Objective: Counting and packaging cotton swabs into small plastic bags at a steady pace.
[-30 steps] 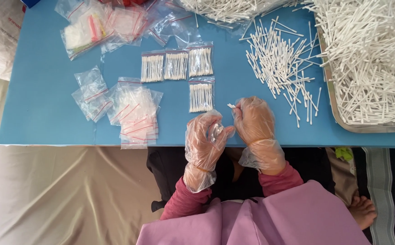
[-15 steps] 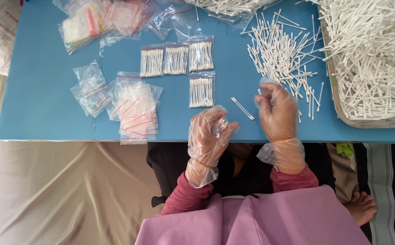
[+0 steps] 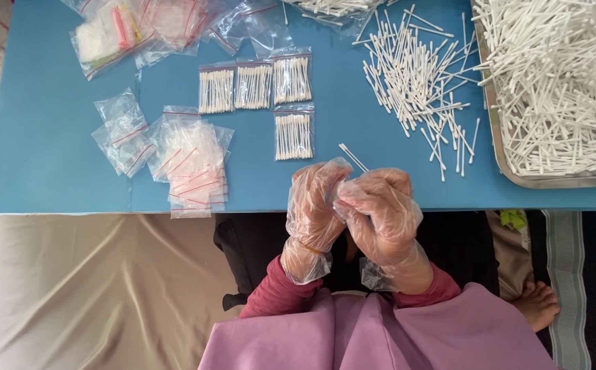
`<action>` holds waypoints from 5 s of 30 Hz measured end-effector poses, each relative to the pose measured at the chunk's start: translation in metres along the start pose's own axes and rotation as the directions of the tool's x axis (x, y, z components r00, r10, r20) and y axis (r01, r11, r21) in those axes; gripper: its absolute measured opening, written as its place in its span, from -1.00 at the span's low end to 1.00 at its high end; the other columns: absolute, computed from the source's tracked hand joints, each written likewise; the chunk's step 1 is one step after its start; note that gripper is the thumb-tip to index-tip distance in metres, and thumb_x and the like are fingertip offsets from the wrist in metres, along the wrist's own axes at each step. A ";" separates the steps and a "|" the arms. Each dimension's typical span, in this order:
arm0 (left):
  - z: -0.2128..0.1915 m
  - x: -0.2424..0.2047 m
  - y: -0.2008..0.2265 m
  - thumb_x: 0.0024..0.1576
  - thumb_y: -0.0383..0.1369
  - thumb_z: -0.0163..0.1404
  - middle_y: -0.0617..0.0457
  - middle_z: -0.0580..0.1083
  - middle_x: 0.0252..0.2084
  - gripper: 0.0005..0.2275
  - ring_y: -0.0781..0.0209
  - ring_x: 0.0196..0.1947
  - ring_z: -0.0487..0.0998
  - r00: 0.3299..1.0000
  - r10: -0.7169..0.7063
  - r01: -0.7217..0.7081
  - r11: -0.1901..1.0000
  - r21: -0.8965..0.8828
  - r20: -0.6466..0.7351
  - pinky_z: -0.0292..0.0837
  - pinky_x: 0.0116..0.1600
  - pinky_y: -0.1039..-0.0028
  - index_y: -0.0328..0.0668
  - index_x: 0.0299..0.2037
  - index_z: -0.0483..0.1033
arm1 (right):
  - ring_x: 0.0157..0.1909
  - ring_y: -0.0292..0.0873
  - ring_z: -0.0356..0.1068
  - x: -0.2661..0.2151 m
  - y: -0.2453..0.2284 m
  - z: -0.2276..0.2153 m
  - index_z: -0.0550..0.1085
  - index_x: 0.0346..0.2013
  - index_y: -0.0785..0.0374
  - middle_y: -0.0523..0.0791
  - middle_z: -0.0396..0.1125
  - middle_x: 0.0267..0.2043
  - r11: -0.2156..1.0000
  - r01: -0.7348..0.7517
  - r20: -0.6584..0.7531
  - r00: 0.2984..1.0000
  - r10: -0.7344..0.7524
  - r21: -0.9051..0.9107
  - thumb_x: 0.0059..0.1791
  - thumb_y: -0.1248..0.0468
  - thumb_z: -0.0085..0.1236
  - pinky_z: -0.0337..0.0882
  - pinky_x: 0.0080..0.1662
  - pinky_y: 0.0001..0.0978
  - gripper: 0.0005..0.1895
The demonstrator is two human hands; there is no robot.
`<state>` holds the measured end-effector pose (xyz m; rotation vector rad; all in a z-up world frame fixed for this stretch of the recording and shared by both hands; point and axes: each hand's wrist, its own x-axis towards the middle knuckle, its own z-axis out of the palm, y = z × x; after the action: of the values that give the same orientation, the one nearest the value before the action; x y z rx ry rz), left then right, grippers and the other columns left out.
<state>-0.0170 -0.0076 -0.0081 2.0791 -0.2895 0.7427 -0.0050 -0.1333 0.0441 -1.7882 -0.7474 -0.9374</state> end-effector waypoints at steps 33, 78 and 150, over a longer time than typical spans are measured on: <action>-0.007 0.006 -0.009 -0.01 -0.27 0.35 0.14 0.51 -0.28 -0.66 0.13 -0.18 0.60 0.994 -0.028 0.030 0.999 0.013 -0.104 0.51 0.11 0.39 -0.04 -0.08 0.53 | -0.35 -0.08 0.29 0.025 0.031 -0.021 0.42 0.04 0.51 0.07 0.30 -0.31 0.944 -0.330 0.103 0.940 0.327 0.019 0.15 0.51 -0.12 0.42 -0.27 -0.25 -0.79; -0.002 0.012 -0.004 0.05 -0.23 0.30 0.17 0.47 -0.36 -0.70 0.16 -0.27 0.59 0.994 0.063 -0.061 0.998 0.017 -0.087 0.45 0.08 0.42 -0.06 -0.10 0.50 | -0.43 0.05 0.46 -0.028 0.045 -0.008 0.31 0.04 0.54 0.28 0.38 -0.33 0.909 -0.227 -0.293 0.895 0.336 0.350 -0.01 0.60 0.21 0.57 -0.39 -0.16 -0.63; 0.011 0.080 0.006 0.14 -0.45 0.23 -0.14 0.47 -0.29 -0.89 0.25 -0.32 0.45 0.938 -0.297 0.344 0.723 -0.599 0.181 0.49 -0.19 0.41 -0.35 -0.35 0.60 | -0.37 -0.32 0.25 0.039 0.052 -0.022 0.47 -0.38 0.37 -0.08 0.30 -0.48 0.645 -0.651 0.309 0.758 0.574 0.400 -0.03 0.49 0.32 0.42 -0.21 -0.41 -0.85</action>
<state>0.0482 -0.0142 0.0400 1.4567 -0.1717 0.2919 0.0511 -0.1696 0.0587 -1.4933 -0.3557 -0.1163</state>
